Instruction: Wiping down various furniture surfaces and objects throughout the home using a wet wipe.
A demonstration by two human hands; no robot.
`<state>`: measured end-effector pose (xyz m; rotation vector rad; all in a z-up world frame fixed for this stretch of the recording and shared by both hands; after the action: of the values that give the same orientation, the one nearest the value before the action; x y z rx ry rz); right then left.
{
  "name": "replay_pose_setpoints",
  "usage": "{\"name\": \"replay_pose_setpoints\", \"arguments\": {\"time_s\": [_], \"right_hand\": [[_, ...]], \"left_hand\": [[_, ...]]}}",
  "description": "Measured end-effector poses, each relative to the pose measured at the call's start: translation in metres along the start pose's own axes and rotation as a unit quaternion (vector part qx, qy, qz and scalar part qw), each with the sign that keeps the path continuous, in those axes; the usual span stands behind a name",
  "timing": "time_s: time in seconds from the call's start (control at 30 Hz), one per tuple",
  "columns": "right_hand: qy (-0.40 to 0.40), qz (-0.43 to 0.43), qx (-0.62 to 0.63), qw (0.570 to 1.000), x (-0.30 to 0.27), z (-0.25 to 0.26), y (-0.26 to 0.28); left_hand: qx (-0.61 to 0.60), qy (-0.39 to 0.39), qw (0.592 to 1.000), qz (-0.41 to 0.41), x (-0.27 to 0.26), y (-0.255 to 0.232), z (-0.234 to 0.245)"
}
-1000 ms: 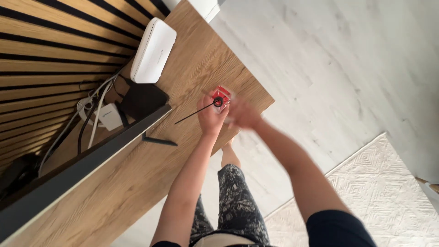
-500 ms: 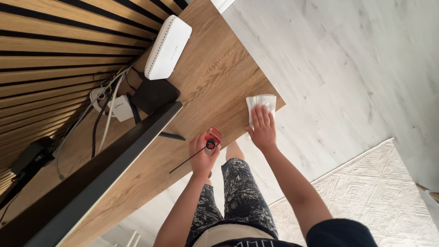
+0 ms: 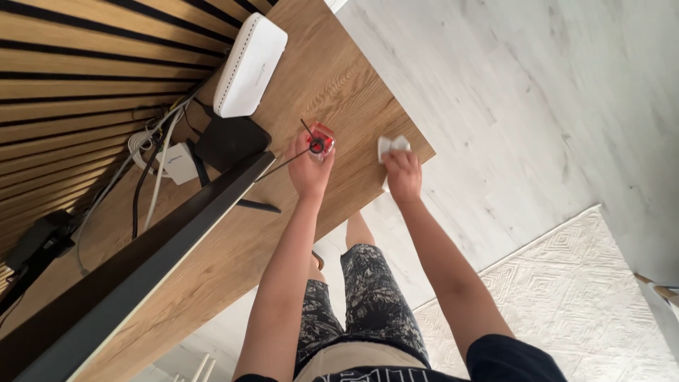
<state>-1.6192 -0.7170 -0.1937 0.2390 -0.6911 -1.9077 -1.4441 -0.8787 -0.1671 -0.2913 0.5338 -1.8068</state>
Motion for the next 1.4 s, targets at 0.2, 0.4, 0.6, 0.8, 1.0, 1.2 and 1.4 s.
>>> {"name": "replay_pose_setpoints", "arguments": {"time_s": [0.2, 0.4, 0.6, 0.8, 1.0, 1.2, 1.4], "right_hand": [[0.032, -0.01, 0.008, 0.999, 0.014, -0.003, -0.012], [0.02, 0.011, 0.034, 0.999, 0.013, -0.008, -0.016], [0.055, 0.0, 0.009, 0.998, 0.005, 0.002, -0.01], [0.071, 0.035, 0.013, 0.997, 0.003, -0.007, -0.012], [0.082, 0.002, -0.001, 0.997, 0.011, 0.0, -0.009], [0.079, 0.015, -0.014, 0.997, 0.002, -0.004, -0.012], [0.084, -0.029, -0.006, 0.996, 0.013, -0.006, -0.012]], "left_hand": [[-0.008, -0.035, 0.999, -0.004, 0.034, -0.004, -0.02], [0.041, -0.043, 0.998, -0.011, 0.039, -0.011, -0.031], [0.039, 0.026, 0.998, 0.034, 0.014, -0.007, -0.023], [0.152, 0.106, 0.982, 0.037, -0.078, 0.04, -0.028], [0.311, 0.265, 0.91, 0.068, -0.079, 0.052, -0.038], [0.306, 0.307, 0.898, 0.073, -0.075, 0.054, -0.035], [0.303, 0.308, 0.898, 0.08, -0.077, 0.061, -0.032]]}}
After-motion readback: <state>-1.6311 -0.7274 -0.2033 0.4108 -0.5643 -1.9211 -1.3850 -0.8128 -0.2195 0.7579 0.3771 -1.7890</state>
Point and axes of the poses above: each hand's wrist, its own x-axis towards the middle knuckle, its own z-axis out of the back of the hand, y = z × x, the point moved 4 cm from there along x, towards the middle knuckle, and after that the axes turned 10 degrees about x, right-handed, at the moved point
